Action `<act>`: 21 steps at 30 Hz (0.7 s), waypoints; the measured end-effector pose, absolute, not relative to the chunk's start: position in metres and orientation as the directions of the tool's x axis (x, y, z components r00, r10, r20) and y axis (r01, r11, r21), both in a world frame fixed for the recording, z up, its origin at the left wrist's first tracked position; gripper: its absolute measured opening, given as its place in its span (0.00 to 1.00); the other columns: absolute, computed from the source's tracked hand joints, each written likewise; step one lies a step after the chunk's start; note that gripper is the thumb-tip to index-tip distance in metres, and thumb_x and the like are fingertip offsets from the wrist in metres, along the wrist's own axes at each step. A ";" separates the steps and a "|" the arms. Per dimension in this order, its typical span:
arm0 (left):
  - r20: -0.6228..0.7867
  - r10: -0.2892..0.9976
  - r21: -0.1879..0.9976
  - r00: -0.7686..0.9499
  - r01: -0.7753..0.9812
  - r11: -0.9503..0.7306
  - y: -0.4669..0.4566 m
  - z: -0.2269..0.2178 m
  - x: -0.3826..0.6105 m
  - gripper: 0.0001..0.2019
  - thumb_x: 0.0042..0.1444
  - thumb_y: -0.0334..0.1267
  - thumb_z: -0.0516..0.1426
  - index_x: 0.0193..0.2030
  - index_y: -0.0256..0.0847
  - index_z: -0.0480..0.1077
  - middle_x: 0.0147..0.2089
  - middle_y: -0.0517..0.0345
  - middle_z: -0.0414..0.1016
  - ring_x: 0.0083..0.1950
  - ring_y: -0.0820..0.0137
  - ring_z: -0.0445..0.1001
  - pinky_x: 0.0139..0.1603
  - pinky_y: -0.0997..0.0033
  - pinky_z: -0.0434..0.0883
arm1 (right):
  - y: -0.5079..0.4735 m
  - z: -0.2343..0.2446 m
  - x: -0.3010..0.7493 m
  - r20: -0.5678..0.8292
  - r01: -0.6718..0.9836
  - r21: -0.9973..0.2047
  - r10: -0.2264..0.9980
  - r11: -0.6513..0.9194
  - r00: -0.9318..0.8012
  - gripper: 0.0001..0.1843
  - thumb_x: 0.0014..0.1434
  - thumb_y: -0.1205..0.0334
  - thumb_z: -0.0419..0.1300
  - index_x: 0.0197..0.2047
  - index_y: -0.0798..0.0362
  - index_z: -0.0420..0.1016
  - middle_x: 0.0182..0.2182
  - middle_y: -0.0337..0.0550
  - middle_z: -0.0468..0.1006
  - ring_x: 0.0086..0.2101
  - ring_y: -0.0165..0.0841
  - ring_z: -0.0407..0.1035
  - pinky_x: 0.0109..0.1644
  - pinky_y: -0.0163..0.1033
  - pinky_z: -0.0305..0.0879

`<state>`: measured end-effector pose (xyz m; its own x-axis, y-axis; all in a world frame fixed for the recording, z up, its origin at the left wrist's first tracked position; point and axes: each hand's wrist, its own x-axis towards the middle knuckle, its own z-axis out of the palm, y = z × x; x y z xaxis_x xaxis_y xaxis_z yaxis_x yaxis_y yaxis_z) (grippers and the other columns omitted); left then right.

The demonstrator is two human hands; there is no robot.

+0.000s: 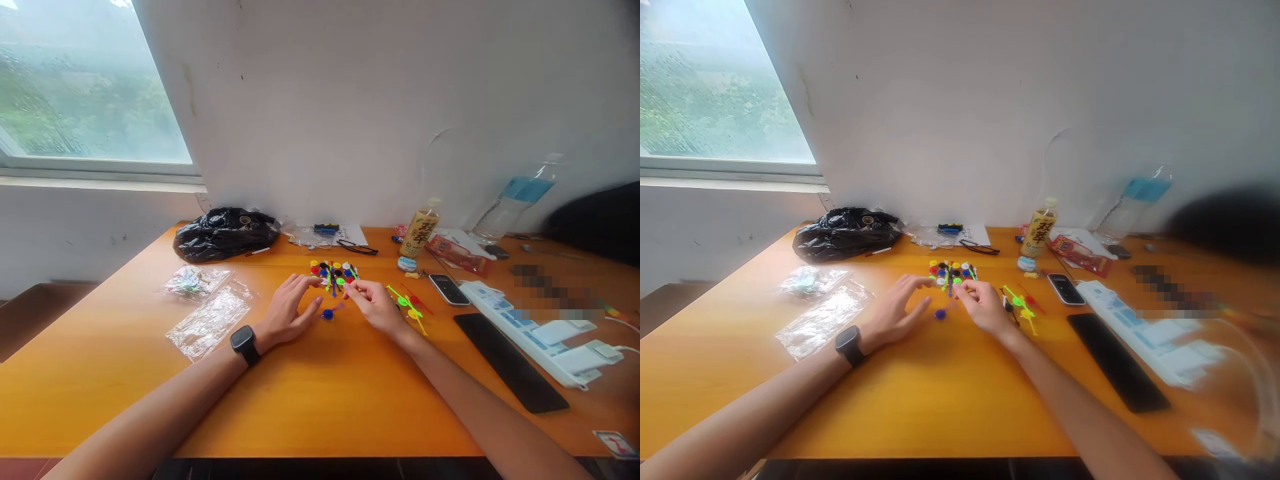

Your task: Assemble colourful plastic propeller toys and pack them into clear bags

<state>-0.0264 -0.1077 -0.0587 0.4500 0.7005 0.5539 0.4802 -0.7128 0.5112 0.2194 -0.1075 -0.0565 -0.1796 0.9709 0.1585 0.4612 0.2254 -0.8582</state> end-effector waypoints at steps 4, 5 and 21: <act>0.538 0.734 0.530 0.415 0.511 -0.677 -0.104 -0.062 -0.025 0.10 0.73 0.39 0.52 0.57 0.44 0.69 0.53 0.50 0.78 0.55 0.60 0.75 0.57 0.57 0.73 | -0.115 -0.057 0.214 0.308 0.565 -0.716 0.912 0.410 -0.272 0.19 0.71 0.46 0.57 0.37 0.51 0.77 0.26 0.39 0.75 0.26 0.32 0.64 0.32 0.38 0.59; 0.532 0.737 0.531 0.418 0.513 -0.674 -0.103 -0.063 -0.024 0.10 0.74 0.39 0.52 0.57 0.45 0.70 0.53 0.50 0.78 0.55 0.60 0.75 0.58 0.57 0.73 | -0.118 -0.057 0.212 0.358 0.586 -0.655 0.879 0.477 -0.315 0.15 0.71 0.50 0.58 0.39 0.51 0.77 0.30 0.41 0.77 0.30 0.34 0.68 0.36 0.39 0.64; 0.519 0.743 0.537 0.423 0.515 -0.668 -0.100 -0.067 -0.023 0.09 0.75 0.39 0.49 0.53 0.45 0.70 0.52 0.52 0.78 0.53 0.60 0.74 0.57 0.56 0.72 | -0.128 -0.056 0.205 0.426 0.494 -0.388 0.627 0.778 -0.652 0.22 0.65 0.59 0.67 0.61 0.47 0.73 0.56 0.49 0.77 0.59 0.45 0.67 0.66 0.54 0.67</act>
<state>-0.0233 -0.1000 -0.0667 0.4227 0.7428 0.5192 0.5146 -0.6683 0.5371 0.2048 -0.1281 -0.0564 -0.6521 0.6268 0.4264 0.4943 0.7780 -0.3878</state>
